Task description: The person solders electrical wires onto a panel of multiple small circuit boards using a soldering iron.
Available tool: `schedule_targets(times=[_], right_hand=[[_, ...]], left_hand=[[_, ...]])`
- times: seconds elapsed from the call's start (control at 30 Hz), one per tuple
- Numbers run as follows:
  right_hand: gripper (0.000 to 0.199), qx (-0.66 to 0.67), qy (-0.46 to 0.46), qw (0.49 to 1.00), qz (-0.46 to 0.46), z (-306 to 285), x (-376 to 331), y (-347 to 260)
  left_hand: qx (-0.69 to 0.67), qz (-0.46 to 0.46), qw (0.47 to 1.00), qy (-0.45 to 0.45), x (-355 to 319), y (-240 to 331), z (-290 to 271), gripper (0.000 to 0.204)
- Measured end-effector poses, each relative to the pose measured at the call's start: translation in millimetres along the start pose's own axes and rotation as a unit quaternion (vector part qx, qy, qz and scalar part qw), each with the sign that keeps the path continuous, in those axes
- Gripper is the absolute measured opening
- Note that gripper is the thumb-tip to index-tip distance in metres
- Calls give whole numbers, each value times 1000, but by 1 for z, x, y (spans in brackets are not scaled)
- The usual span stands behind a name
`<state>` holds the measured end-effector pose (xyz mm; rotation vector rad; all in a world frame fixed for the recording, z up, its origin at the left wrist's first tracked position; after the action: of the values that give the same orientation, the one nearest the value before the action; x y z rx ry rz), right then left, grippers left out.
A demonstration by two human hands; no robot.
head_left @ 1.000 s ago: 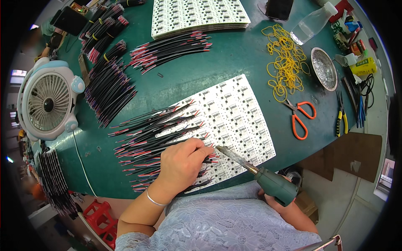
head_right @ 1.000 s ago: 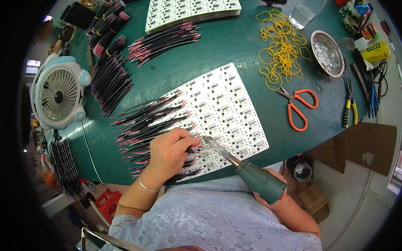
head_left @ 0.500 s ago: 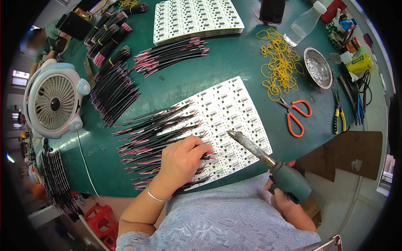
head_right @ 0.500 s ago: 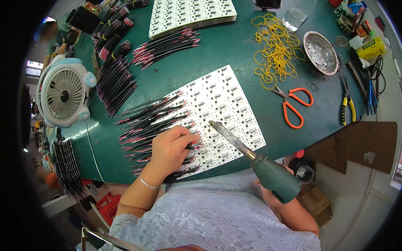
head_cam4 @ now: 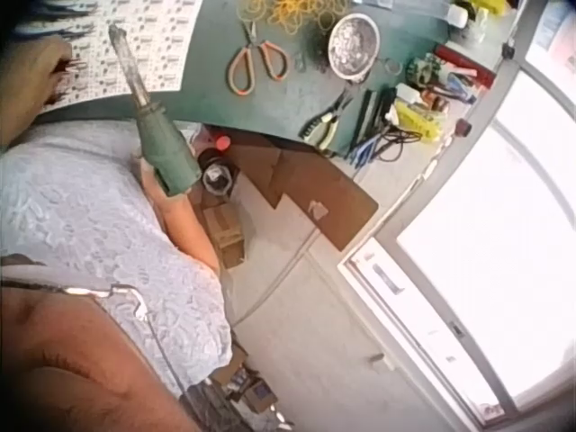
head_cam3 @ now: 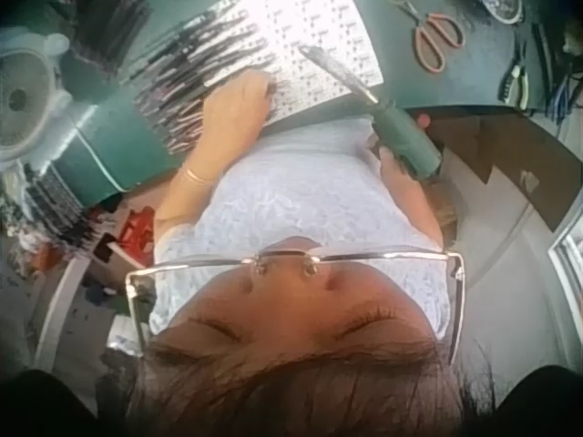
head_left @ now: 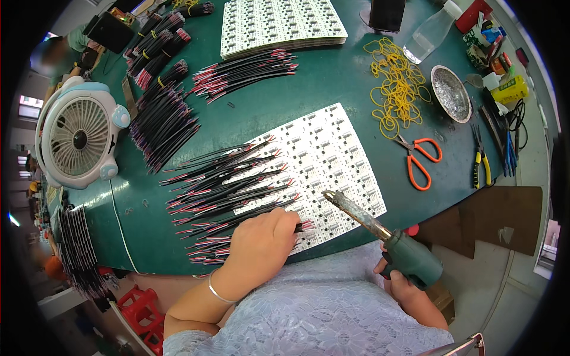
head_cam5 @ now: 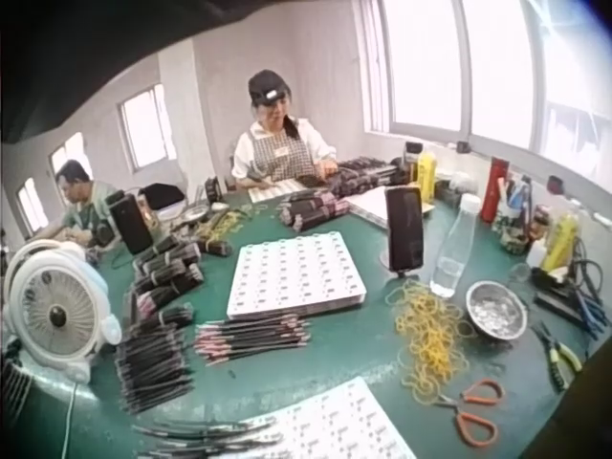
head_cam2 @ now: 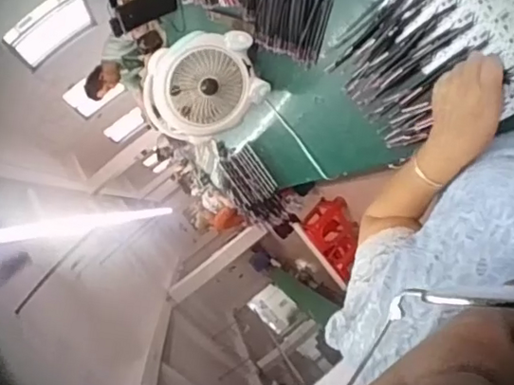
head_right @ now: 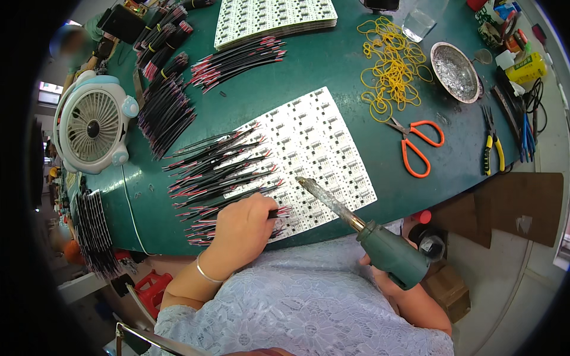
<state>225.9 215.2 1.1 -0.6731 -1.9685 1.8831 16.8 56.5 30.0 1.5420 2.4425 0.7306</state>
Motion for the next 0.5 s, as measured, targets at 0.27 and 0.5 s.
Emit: schedule_targets(times=[0.27, 0.5], right_hand=[[21, -110, -78, 990, 40, 2, -11, 6], [23, -258, -118, 956, -76, 14, 1, -10]], left_hand=[[16, 39, 997, 63, 2, -3, 2, 14], [15, 44, 996, 72, 2, -4, 5, 15]])
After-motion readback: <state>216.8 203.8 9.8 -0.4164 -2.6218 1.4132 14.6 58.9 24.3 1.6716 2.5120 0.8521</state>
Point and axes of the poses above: each hand's wrist, its own x-axis towards the middle knuckle, its own z-axis out of the palm, y = z × x, the point moved 7 cm from there along x, towards the middle knuckle, and after that the axes turned 3 degrees about z, right-handed, at the moved point
